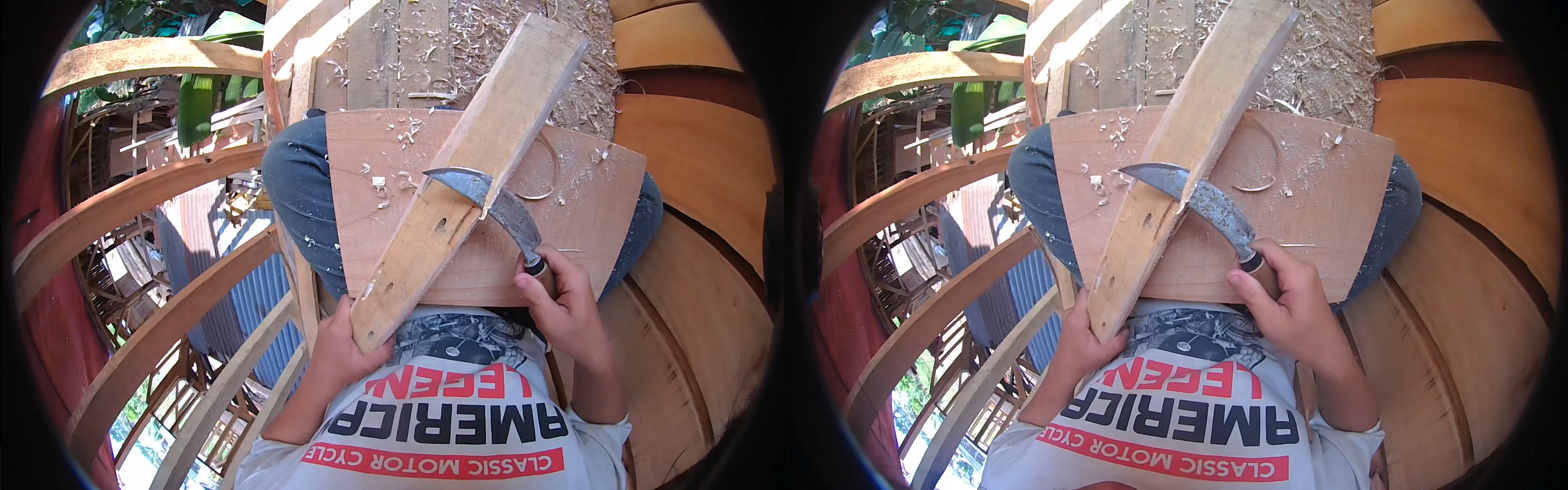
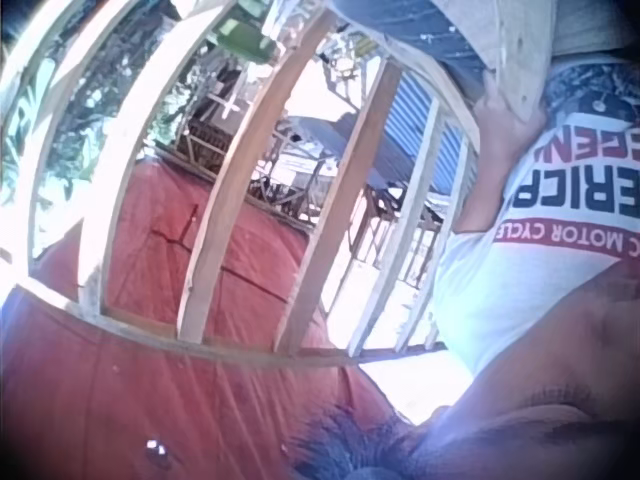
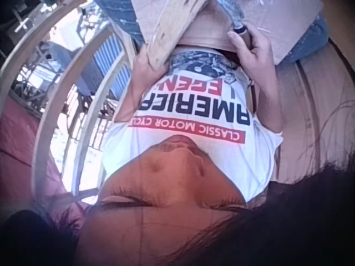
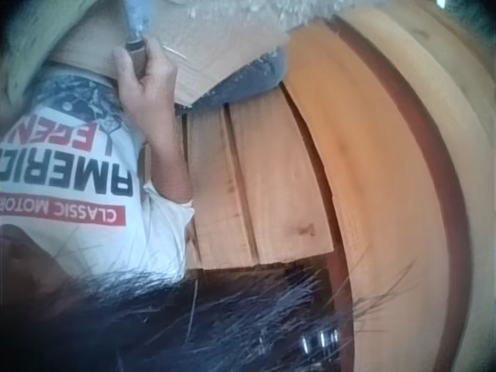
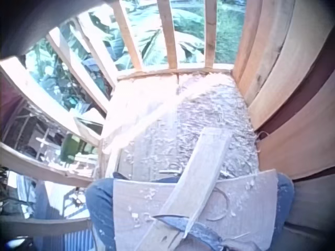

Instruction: The person carves a rectangular wooden plank using a curved knife. They hold the plank on their lap and repeatedly scrape the surface to remove wood shavings.

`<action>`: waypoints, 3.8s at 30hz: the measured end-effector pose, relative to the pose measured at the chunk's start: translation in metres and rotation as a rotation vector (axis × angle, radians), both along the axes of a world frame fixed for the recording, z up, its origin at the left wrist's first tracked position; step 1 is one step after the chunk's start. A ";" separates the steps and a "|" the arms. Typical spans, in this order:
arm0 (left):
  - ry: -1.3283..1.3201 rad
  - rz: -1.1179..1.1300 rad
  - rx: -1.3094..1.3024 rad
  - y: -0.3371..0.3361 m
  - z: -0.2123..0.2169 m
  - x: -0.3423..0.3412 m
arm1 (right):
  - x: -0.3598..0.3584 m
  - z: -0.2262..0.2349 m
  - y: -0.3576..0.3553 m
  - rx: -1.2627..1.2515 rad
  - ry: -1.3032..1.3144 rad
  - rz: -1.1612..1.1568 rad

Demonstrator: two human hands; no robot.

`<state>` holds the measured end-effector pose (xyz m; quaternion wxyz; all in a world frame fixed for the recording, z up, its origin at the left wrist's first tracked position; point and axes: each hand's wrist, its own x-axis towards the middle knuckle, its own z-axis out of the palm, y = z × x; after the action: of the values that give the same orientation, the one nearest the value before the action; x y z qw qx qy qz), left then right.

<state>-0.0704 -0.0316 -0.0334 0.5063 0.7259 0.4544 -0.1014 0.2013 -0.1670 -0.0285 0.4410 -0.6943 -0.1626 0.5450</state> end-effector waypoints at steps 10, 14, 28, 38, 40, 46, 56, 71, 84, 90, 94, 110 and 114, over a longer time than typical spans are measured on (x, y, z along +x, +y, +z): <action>0.023 -0.009 -0.038 -0.003 0.002 -0.005 | 0.001 -0.003 -0.009 0.099 0.469 -0.066; -0.010 -0.006 -0.094 -0.006 -0.001 -0.013 | 0.007 -0.002 -0.016 0.105 0.954 -0.206; 0.017 -0.040 -0.017 -0.007 0.002 -0.007 | -0.023 -0.018 -0.018 0.216 0.095 -0.086; 0.002 -0.029 -0.018 -0.007 0.003 -0.005 | -0.008 -0.009 -0.013 0.011 0.877 0.074; 0.000 -0.034 -0.030 -0.005 0.003 -0.005 | 0.002 -0.008 -0.015 0.042 0.701 -0.040; 0.079 -0.024 -0.092 -0.006 0.003 -0.006 | 0.057 0.000 -0.024 0.291 0.358 -0.682; 0.094 0.000 -0.127 -0.006 0.001 -0.010 | 0.012 -0.013 -0.011 0.088 0.707 0.194; 0.000 -0.057 -0.022 -0.005 -0.005 -0.008 | 0.005 -0.010 -0.011 0.118 0.742 0.026; -0.002 -0.035 -0.065 -0.005 -0.004 -0.005 | 0.005 -0.007 -0.015 0.141 0.702 -0.088; 0.009 -0.067 -0.059 -0.005 -0.004 -0.004 | 0.011 -0.005 -0.016 0.116 0.725 -0.159; -0.020 -0.074 -0.045 -0.003 -0.005 -0.005 | 0.009 -0.007 -0.013 0.118 0.649 -0.038; 0.007 -0.100 -0.076 -0.002 -0.003 -0.001 | 0.007 -0.007 -0.001 0.163 0.664 -0.242; 0.007 -0.070 -0.094 -0.003 -0.003 -0.001 | 0.021 -0.003 0.001 0.137 0.564 -0.174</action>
<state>-0.0711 -0.0347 -0.0359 0.5345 0.7164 0.4251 -0.1431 0.2223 -0.1658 -0.0319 0.5594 -0.4954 -0.0099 0.6645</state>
